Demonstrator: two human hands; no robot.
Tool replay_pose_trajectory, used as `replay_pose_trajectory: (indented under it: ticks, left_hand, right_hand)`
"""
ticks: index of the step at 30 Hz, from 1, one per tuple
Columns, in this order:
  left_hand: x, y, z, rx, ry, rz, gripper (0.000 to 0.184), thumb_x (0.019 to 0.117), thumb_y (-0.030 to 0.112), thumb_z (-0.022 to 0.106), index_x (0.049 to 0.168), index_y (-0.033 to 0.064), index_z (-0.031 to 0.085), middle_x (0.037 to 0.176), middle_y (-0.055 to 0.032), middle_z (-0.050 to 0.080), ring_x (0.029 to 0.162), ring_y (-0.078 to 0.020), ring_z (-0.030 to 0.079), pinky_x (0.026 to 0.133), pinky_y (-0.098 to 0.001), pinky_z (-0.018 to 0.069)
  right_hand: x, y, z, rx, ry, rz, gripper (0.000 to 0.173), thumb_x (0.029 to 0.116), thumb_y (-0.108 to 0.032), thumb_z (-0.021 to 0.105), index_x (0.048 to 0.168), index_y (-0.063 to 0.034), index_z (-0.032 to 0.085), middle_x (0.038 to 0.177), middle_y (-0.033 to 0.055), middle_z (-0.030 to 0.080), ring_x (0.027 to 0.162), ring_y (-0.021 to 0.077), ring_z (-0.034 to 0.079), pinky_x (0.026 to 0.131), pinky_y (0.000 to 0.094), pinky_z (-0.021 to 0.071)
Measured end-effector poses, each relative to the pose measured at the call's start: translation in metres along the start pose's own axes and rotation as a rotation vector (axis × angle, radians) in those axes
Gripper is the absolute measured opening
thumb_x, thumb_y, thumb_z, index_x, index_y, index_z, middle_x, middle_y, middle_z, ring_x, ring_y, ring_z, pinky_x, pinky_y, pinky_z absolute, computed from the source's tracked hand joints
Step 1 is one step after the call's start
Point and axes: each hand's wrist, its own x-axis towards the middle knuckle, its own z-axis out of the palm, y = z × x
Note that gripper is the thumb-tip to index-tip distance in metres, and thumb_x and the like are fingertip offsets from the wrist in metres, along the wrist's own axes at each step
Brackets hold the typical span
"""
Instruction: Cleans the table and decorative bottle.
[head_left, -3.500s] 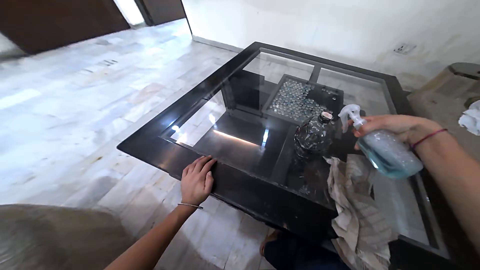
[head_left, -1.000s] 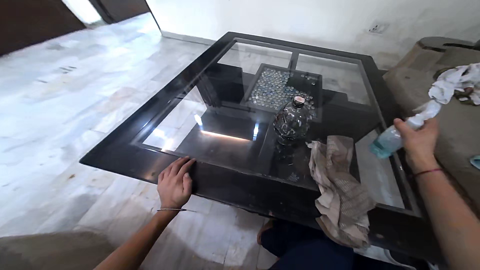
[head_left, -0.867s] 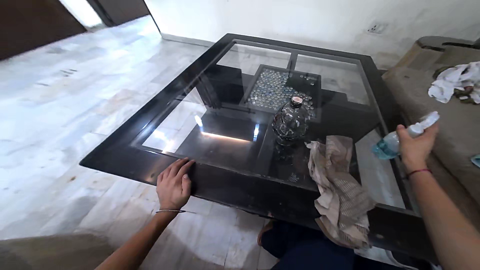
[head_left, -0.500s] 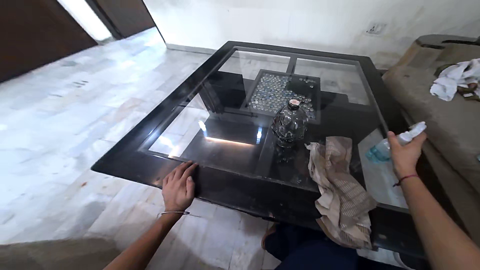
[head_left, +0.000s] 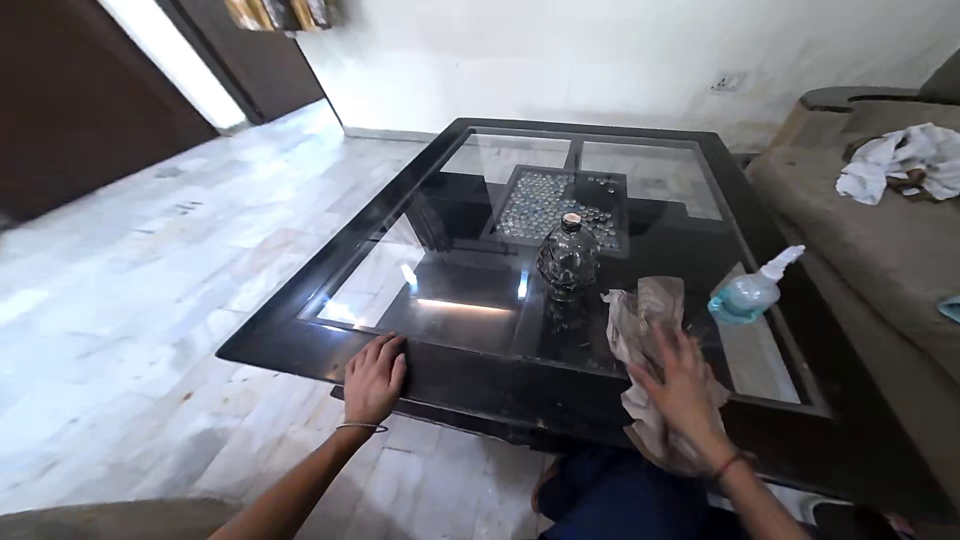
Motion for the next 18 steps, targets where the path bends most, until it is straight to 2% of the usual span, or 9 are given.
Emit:
replay_pose_trajectory:
  ticks: [1, 2, 3, 6, 9, 11, 13, 15, 18]
  left_hand:
    - [0.000, 0.001, -0.003, -0.005, -0.022, -0.015, 0.053, 0.1021, 0.031, 0.036, 0.128, -0.0047, 0.065, 0.138, -0.0293, 0.059, 0.131, -0.0543, 0.052, 0.105, -0.0741, 0.0317]
    - [0.001, 0.003, -0.005, -0.011, -0.032, -0.021, 0.050, 0.1021, 0.030, 0.041, 0.128, -0.0058, 0.065, 0.138, -0.0308, 0.059, 0.131, -0.0552, 0.051, 0.106, -0.0750, 0.0296]
    - [0.002, 0.006, -0.007, -0.014, -0.029, -0.016, 0.046, 0.1015, 0.027, 0.047, 0.127, -0.0066, 0.065, 0.137, -0.0319, 0.058, 0.130, -0.0560, 0.052, 0.106, -0.0759, 0.0286]
    - [0.016, 0.027, -0.015, -0.031, 0.004, 0.057, 0.035, 0.0955, 0.014, 0.062, 0.123, -0.0068, 0.068, 0.133, -0.0329, 0.060, 0.123, -0.0578, 0.055, 0.101, -0.0780, 0.0326]
    - [0.052, 0.069, -0.029, -0.137, -0.067, 0.127, 0.030, 0.0953, 0.005, 0.065, 0.123, -0.0078, 0.067, 0.133, -0.0317, 0.060, 0.123, -0.0550, 0.056, 0.100, -0.0738, 0.0380]
    - [0.091, 0.109, -0.043, -0.231, -0.172, 0.195, 0.034, 0.0976, 0.004, 0.064, 0.129, -0.0082, 0.063, 0.139, -0.0319, 0.056, 0.127, -0.0522, 0.054, 0.103, -0.0691, 0.0404]
    - [0.130, 0.151, -0.056, -0.273, -0.251, 0.319, 0.037, 0.0991, 0.008, 0.065, 0.133, -0.0067, 0.061, 0.140, -0.0317, 0.054, 0.126, -0.0496, 0.056, 0.104, -0.0650, 0.0439]
    - [0.164, 0.191, -0.067, -0.256, -0.323, 0.433, 0.039, 0.0994, 0.013, 0.066, 0.134, -0.0041, 0.061, 0.138, -0.0306, 0.056, 0.122, -0.0473, 0.060, 0.101, -0.0627, 0.0479]
    - [0.206, 0.248, -0.081, -0.144, -0.490, 0.426, 0.045, 0.1000, 0.015, 0.067, 0.141, -0.0005, 0.056, 0.143, -0.0291, 0.053, 0.125, -0.0463, 0.058, 0.103, -0.0624, 0.0460]
  right_hand:
    - [-0.003, -0.005, 0.007, -0.109, -0.084, -0.016, 0.078, 0.0961, -0.055, 0.064, 0.160, -0.0172, 0.040, 0.168, 0.0280, 0.017, 0.154, 0.0526, 0.012, 0.117, 0.0749, 0.0120]
    - [-0.003, -0.006, 0.013, -0.189, -0.111, -0.030, 0.072, 0.0983, -0.055, 0.060, 0.159, -0.0220, 0.042, 0.169, 0.0267, 0.014, 0.154, 0.0533, 0.012, 0.115, 0.0762, 0.0129]
    - [-0.001, -0.003, 0.019, -0.240, -0.089, -0.048, 0.063, 0.1008, -0.051, 0.059, 0.156, -0.0236, 0.047, 0.169, 0.0262, 0.017, 0.152, 0.0547, 0.018, 0.112, 0.0763, 0.0194]
    - [0.007, -0.001, 0.021, -0.289, -0.008, -0.046, 0.045, 0.1020, -0.024, 0.062, 0.147, -0.0217, 0.059, 0.164, 0.0232, 0.032, 0.139, 0.0538, 0.042, 0.101, 0.0700, 0.0366]
    - [0.013, -0.009, 0.017, -0.129, 0.053, 0.048, 0.037, 0.1011, -0.008, 0.059, 0.137, -0.0105, 0.067, 0.155, 0.0264, 0.044, 0.129, 0.0517, 0.052, 0.099, 0.0637, 0.0451]
    - [0.018, -0.018, 0.013, 0.135, 0.183, 0.100, 0.028, 0.1030, -0.009, 0.058, 0.126, 0.0007, 0.070, 0.145, 0.0314, 0.050, 0.125, 0.0516, 0.055, 0.099, 0.0635, 0.0469]
    - [0.022, -0.038, -0.001, 0.372, 0.306, 0.143, 0.029, 0.1049, -0.014, 0.059, 0.118, 0.0098, 0.069, 0.137, 0.0344, 0.055, 0.122, 0.0499, 0.056, 0.100, 0.0625, 0.0454]
    - [0.026, -0.062, -0.016, 0.493, 0.378, 0.136, 0.036, 0.1069, -0.020, 0.056, 0.121, 0.0122, 0.066, 0.135, 0.0346, 0.055, 0.122, 0.0481, 0.056, 0.101, 0.0608, 0.0444]
    - [0.045, -0.100, -0.034, 0.546, 0.374, 0.084, 0.040, 0.1085, -0.023, 0.052, 0.125, 0.0118, 0.063, 0.140, 0.0346, 0.050, 0.128, 0.0476, 0.051, 0.105, 0.0599, 0.0426]
